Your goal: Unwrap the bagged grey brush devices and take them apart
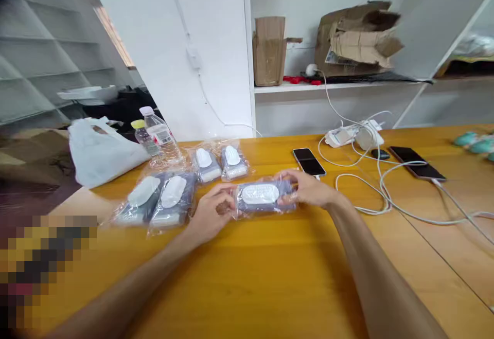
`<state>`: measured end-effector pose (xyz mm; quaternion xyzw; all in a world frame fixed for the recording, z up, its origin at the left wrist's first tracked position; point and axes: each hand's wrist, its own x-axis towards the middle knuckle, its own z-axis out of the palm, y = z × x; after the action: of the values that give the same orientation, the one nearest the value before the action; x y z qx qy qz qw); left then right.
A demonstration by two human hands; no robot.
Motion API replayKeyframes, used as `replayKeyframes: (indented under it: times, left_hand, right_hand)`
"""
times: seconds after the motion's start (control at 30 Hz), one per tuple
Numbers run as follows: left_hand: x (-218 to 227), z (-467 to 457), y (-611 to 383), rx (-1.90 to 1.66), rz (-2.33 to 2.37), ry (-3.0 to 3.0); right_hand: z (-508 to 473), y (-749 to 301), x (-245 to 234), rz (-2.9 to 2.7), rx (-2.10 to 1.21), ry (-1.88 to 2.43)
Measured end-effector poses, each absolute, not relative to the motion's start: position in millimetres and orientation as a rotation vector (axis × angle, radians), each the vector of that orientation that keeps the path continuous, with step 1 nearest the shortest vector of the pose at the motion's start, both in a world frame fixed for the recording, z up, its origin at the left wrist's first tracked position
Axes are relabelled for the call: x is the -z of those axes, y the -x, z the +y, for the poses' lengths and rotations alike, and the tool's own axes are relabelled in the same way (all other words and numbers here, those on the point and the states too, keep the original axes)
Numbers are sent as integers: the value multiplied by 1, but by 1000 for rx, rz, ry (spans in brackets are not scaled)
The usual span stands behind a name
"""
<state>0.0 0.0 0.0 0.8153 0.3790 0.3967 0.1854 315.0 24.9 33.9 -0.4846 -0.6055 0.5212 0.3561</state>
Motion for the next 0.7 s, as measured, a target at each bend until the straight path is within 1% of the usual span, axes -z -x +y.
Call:
replayKeyframes:
  times: [0.13,0.23,0.33,0.43,0.5,0.57,0.7]
  left_hand:
    - [-7,5,-1,-1265,1075,-2409]
    - [-16,7,3,-1354,1239,-2427]
    - [-28,8,-3,-1410,1433,-2359]
    - [-39,14,-29,-1405,1456,-2289]
    - [-43,22,-55,-1320,1412,-2248]
    - [-44,33,-81,-1146,1424,-2236]
    - [-36,53,-118,-627,1548,-2507]
  right_hand:
    - [32,-350,-42,-1164,-1141,1109]
    - [40,-376,-41,-744,-956,944]
    - [50,-393,-34,-462,-943,836]
    - [58,-392,-27,-270,-1005,789]
    - [61,-385,-26,-261,-1045,749]
    - [60,-375,-27,-321,-1123,740]
    - [49,-351,-29,-540,-1377,954]
